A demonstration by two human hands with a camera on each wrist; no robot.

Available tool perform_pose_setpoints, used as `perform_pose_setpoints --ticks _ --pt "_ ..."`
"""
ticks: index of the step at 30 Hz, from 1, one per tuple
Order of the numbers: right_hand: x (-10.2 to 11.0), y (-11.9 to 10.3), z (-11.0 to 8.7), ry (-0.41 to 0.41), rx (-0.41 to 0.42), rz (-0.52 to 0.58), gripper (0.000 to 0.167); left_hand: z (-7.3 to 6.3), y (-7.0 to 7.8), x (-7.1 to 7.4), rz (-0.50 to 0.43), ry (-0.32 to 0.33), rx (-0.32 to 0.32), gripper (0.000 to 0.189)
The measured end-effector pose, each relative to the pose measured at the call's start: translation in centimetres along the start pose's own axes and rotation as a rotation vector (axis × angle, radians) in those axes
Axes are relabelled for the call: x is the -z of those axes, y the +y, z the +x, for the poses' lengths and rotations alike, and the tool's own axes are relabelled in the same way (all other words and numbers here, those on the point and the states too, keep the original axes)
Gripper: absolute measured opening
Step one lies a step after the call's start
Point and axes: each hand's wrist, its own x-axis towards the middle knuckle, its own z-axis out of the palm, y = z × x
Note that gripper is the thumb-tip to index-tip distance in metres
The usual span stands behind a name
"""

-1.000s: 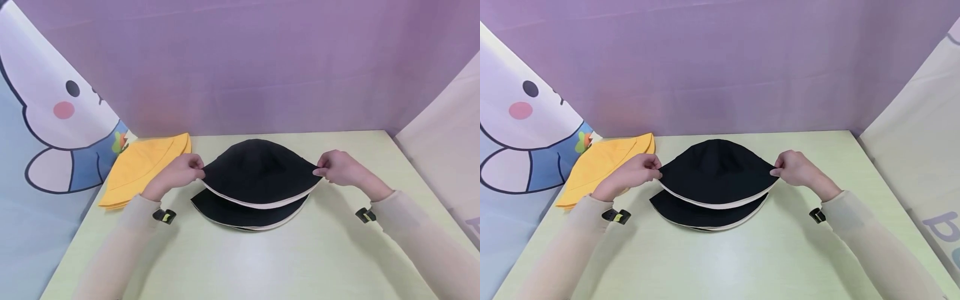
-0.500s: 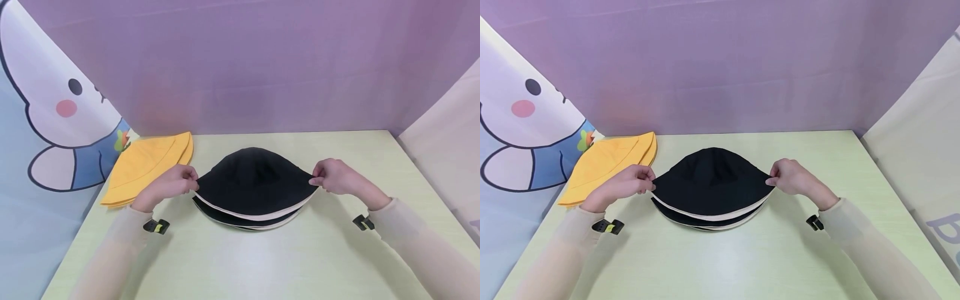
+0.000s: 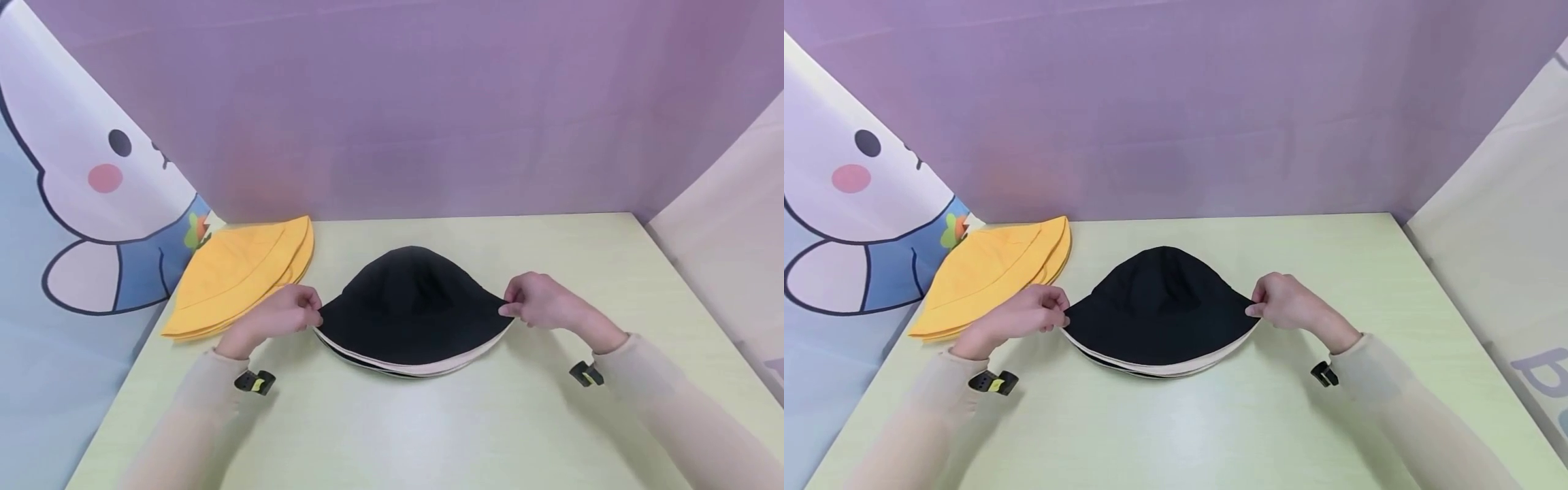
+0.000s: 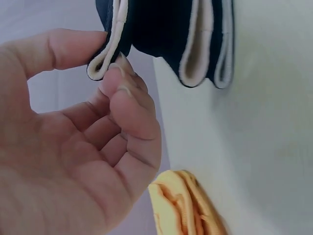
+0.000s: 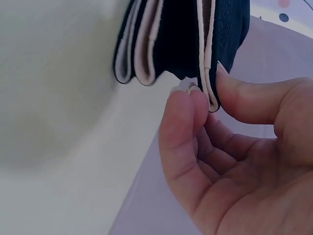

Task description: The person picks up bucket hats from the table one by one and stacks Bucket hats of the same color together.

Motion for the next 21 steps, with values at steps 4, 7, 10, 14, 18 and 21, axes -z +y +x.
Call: perform_pose_setpoints --ticks 4,7,10,14,18,21 --pt "-0.6 0.3 0.4 -0.003 -0.019 -0.003 0.016 0.2 -0.5 -0.5 0.037 0.011 0.003 0.008" --pt "-1.0 0.6 0.8 0.005 -0.025 -0.023 0.017 0.3 -0.8 -0.9 0.069 0.018 -0.005 0.007" --pt "-1.5 0.9 1.2 0.021 -0.023 -0.07 0.018 0.5 -0.9 -1.3 0.084 0.021 -0.016 0.007" --pt "-2.0 1.0 1.5 0.05 -0.021 -0.139 0.017 0.8 -1.1 -1.5 0.092 0.026 -0.019 0.006" --pt "-2.2 0.7 1.5 0.069 -0.022 -0.172 0.015 0.9 -1.3 -1.5 0.124 0.03 -0.019 0.008" --pt "-2.4 0.6 1.5 0.083 -0.017 -0.194 0.015 1.0 -1.3 -1.5 0.156 0.027 -0.007 0.01"
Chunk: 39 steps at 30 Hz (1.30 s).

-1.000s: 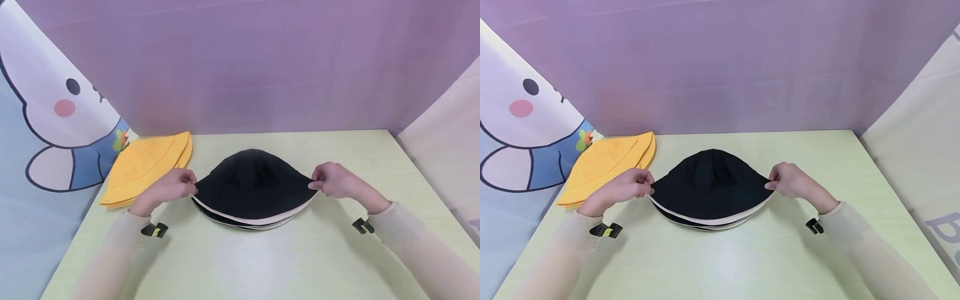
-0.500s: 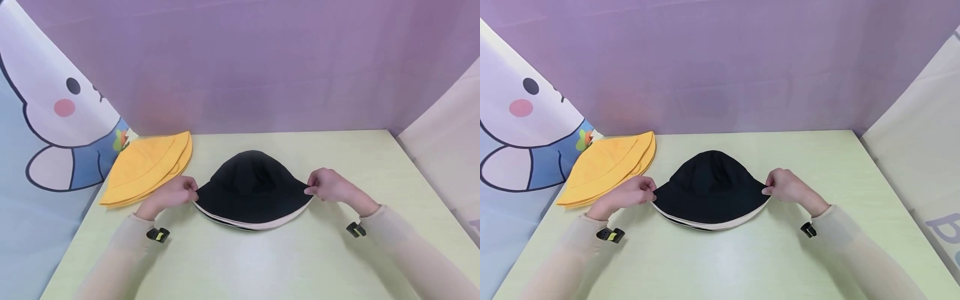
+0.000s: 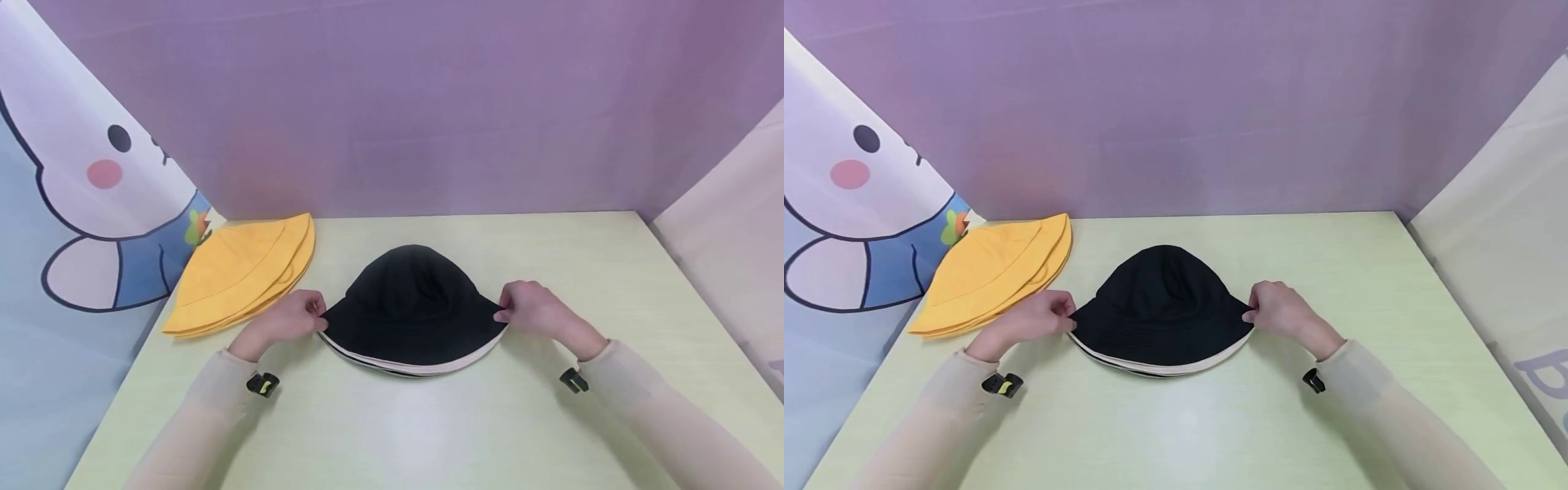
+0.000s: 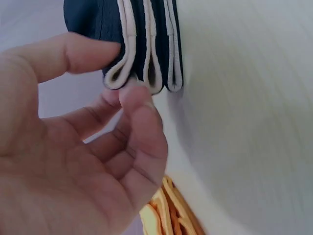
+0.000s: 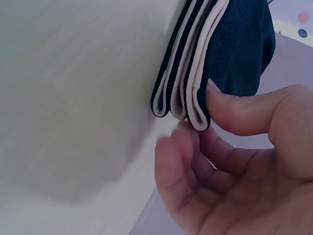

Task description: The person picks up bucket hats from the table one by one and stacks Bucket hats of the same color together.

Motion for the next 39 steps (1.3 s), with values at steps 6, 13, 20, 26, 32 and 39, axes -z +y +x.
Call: perform_pose_setpoints --ticks 6,13,20,26,32,39 --pt "-0.3 -0.6 -0.2 0.076 0.063 -0.08 0.016 -0.4 1.4 0.1 0.143 0.01 0.075 0.017" --pt "-0.8 -3.3 -1.4 0.227 0.163 -0.143 0.021 -0.8 5.3 -1.1 0.292 0.136 -0.009 0.031" --pt "-2.1 -5.9 -1.8 0.162 0.141 -0.194 0.051 -0.8 7.2 -2.6 0.31 0.075 0.001 0.063" --pt "-3.2 -6.1 -1.5 0.113 0.118 -0.325 0.053 -0.4 7.2 -4.2 0.407 0.054 0.01 0.076" --pt "-3.6 -6.3 -1.5 0.121 0.143 -0.374 0.04 0.0 7.5 -5.2 0.492 0.067 0.024 0.081" --pt "-3.7 -6.2 -1.3 0.111 0.132 -0.39 0.037 0.6 7.5 -5.4 0.523 0.074 0.025 0.077"
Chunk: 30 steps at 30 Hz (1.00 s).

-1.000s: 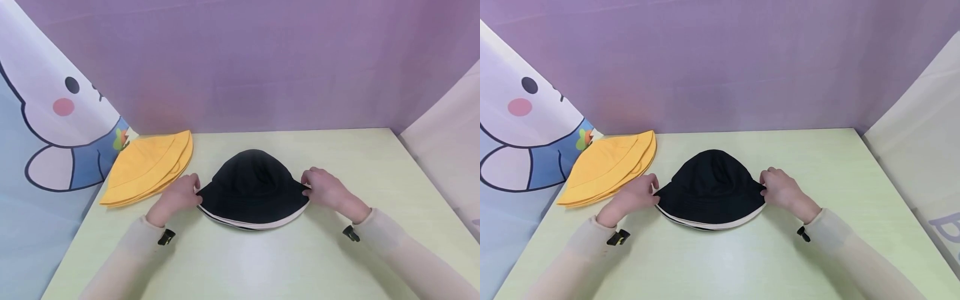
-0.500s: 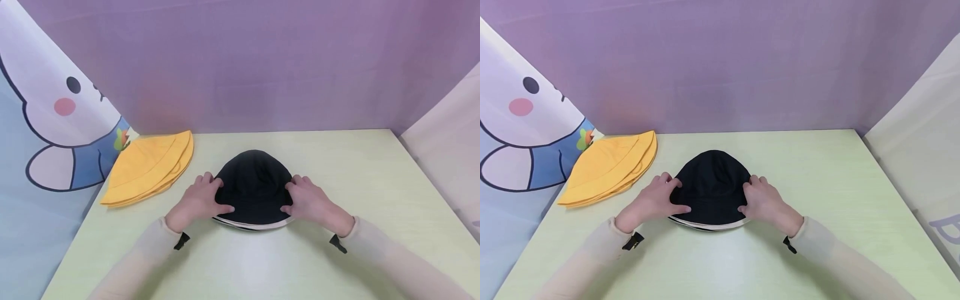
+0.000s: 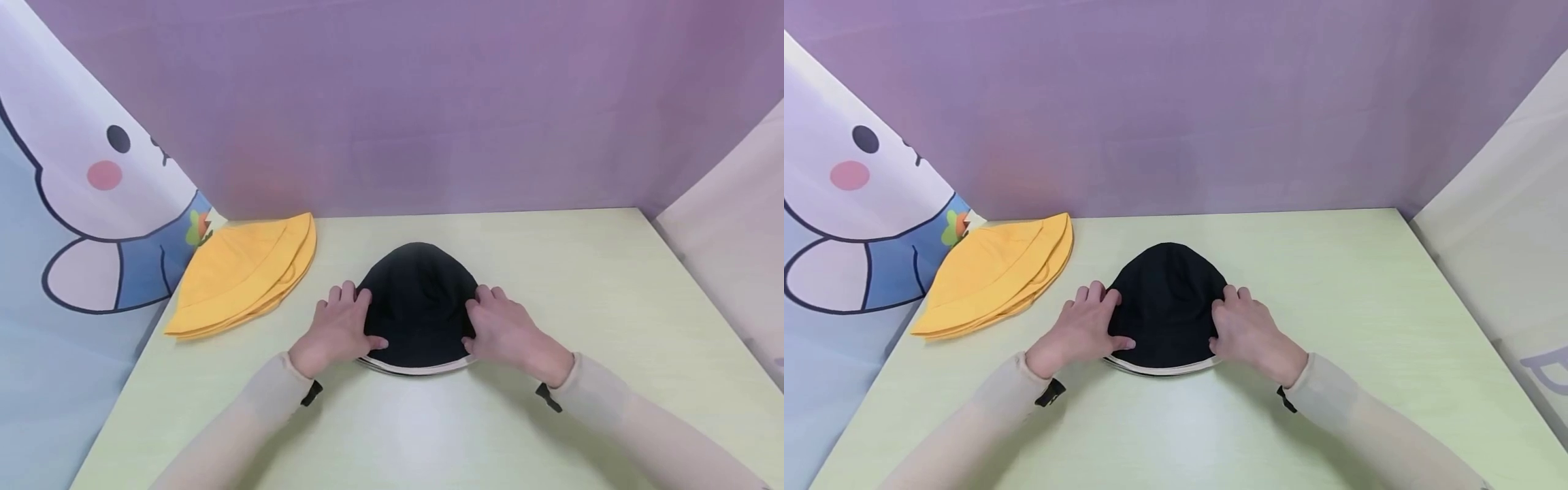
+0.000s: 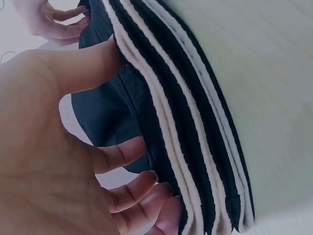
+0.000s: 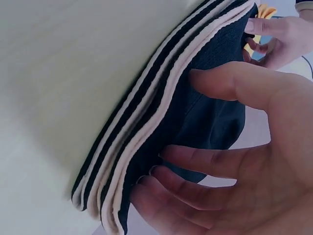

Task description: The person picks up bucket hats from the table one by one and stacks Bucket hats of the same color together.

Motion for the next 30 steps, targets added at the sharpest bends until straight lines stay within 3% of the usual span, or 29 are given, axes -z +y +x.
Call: perform_pose_setpoints --ticks 15,30 --pt "0.8 3.5 0.9 -0.046 -0.036 -0.008 0.037 3.5 2.8 0.0 0.01 -0.051 0.013 0.076" --pt "1.5 6.7 2.7 -0.069 -0.11 0.018 0.04 6.8 5.0 0.0 0.038 -0.047 0.02 0.074"
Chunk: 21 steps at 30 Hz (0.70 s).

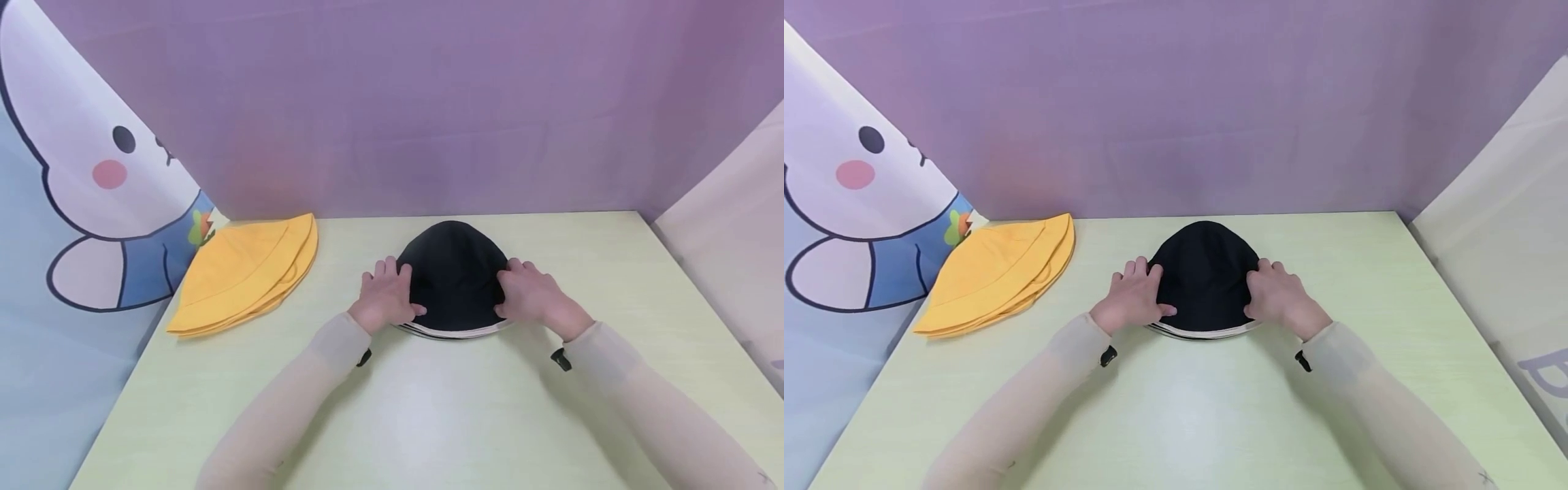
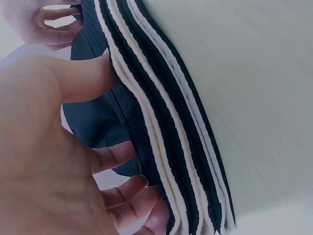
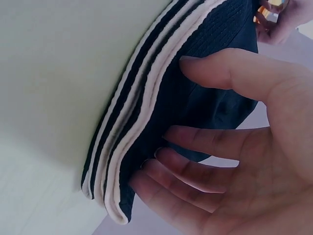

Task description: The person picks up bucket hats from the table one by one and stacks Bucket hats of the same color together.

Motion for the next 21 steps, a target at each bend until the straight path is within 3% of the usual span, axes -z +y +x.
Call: perform_pose_setpoints --ticks 21 --pt "1.0 3.8 2.6 -0.024 -0.088 0.039 0.043 4.4 2.7 0.9 0.016 -0.026 0.02 0.074"
